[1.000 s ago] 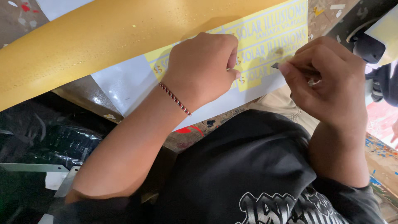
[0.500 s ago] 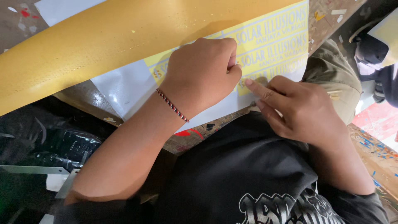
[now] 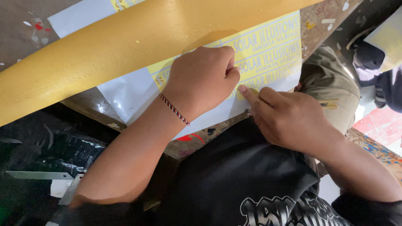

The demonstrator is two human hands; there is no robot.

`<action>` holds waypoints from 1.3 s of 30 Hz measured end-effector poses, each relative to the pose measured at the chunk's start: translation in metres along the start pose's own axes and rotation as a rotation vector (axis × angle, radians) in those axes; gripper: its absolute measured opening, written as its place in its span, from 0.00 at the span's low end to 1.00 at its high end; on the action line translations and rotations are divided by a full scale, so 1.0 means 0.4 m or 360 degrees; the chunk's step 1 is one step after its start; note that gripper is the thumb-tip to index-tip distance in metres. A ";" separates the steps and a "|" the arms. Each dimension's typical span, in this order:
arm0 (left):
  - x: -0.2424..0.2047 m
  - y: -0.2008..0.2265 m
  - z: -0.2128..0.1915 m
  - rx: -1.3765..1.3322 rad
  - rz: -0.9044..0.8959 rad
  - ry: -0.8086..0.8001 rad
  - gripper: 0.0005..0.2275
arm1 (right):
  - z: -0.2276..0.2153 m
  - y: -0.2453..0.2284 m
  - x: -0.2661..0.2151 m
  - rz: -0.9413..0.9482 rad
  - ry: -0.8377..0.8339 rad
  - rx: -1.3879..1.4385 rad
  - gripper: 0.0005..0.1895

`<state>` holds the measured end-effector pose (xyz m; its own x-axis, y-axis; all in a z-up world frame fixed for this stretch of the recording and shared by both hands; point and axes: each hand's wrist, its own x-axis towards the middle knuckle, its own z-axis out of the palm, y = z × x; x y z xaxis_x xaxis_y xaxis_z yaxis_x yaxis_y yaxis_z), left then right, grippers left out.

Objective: The person uses a craft knife to carefully cut around and remove unwanted portions of a yellow sticker sheet. They repeatedly lift and peel away small pieces of the sticker backing while working on a cluttered workbench.

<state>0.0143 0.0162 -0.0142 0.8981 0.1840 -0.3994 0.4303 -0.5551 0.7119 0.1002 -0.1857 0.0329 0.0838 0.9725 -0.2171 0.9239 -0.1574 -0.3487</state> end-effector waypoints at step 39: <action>-0.020 0.028 -0.014 0.0490 -0.0011 0.0646 0.33 | -0.054 0.178 0.387 0.0072 0.0491 0.0172 0.12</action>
<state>0.0126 0.0132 0.0002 0.8846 0.4548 -0.1031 0.4444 -0.7550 0.4822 0.1871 -0.0428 -0.0060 0.2484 0.9676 0.0463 0.8730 -0.2029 -0.4434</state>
